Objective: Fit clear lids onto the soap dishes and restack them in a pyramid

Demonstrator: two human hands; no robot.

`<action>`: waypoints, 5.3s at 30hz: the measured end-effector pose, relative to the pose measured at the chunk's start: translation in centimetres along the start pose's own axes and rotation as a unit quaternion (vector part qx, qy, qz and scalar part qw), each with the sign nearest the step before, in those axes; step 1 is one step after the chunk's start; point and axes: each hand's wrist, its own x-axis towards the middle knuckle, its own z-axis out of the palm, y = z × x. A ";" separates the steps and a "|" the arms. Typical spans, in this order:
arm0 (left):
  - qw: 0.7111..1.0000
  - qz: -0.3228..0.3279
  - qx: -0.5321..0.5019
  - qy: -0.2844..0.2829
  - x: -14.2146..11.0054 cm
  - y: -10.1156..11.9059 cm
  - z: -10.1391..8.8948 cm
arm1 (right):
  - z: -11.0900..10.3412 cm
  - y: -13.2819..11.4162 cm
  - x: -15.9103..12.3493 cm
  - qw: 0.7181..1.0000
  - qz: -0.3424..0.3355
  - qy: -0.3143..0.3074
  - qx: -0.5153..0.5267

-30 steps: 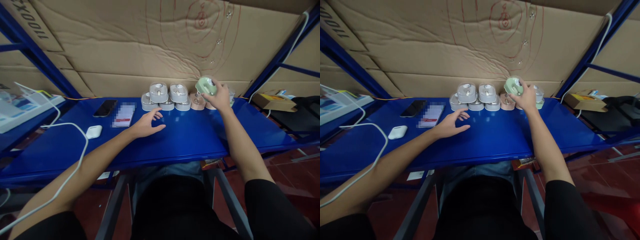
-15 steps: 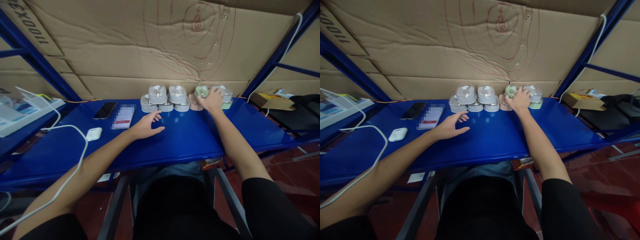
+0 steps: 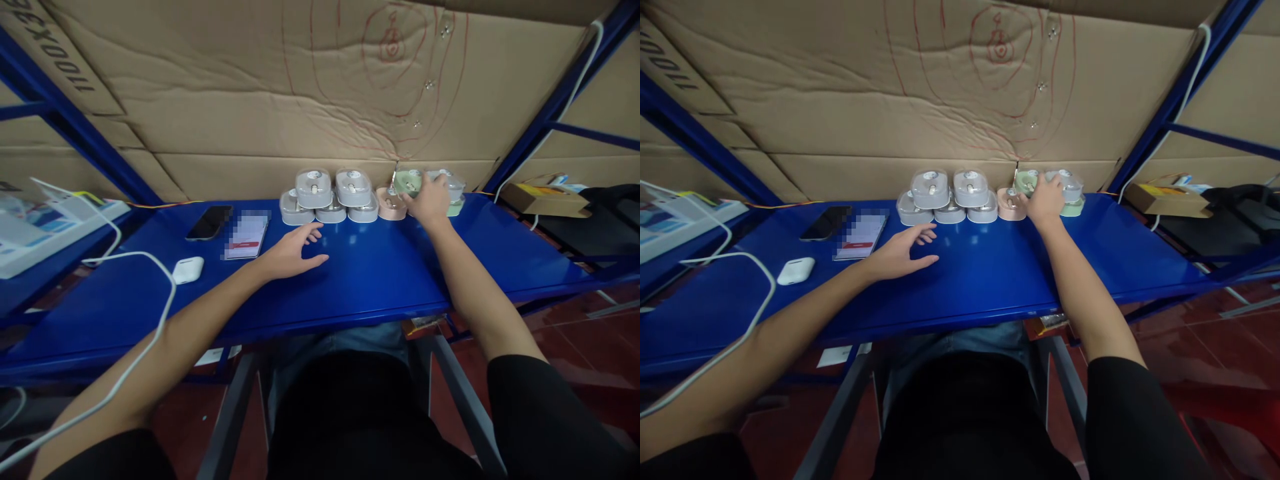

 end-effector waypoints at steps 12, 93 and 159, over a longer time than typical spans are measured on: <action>1.000 0.002 0.001 0.000 0.0 0.2 0.0 | -3.5 -9.5 -3.6 0.985 -0.161 -0.026 0.055; 0.994 0.020 0.034 0.097 0.1 -0.3 -1.0 | -3.5 -5.5 -5.0 0.876 -0.235 -0.219 0.359; 0.987 0.138 0.083 -0.017 -0.8 0.9 0.7 | -2.1 -5.7 -4.5 0.895 -0.226 -0.035 0.383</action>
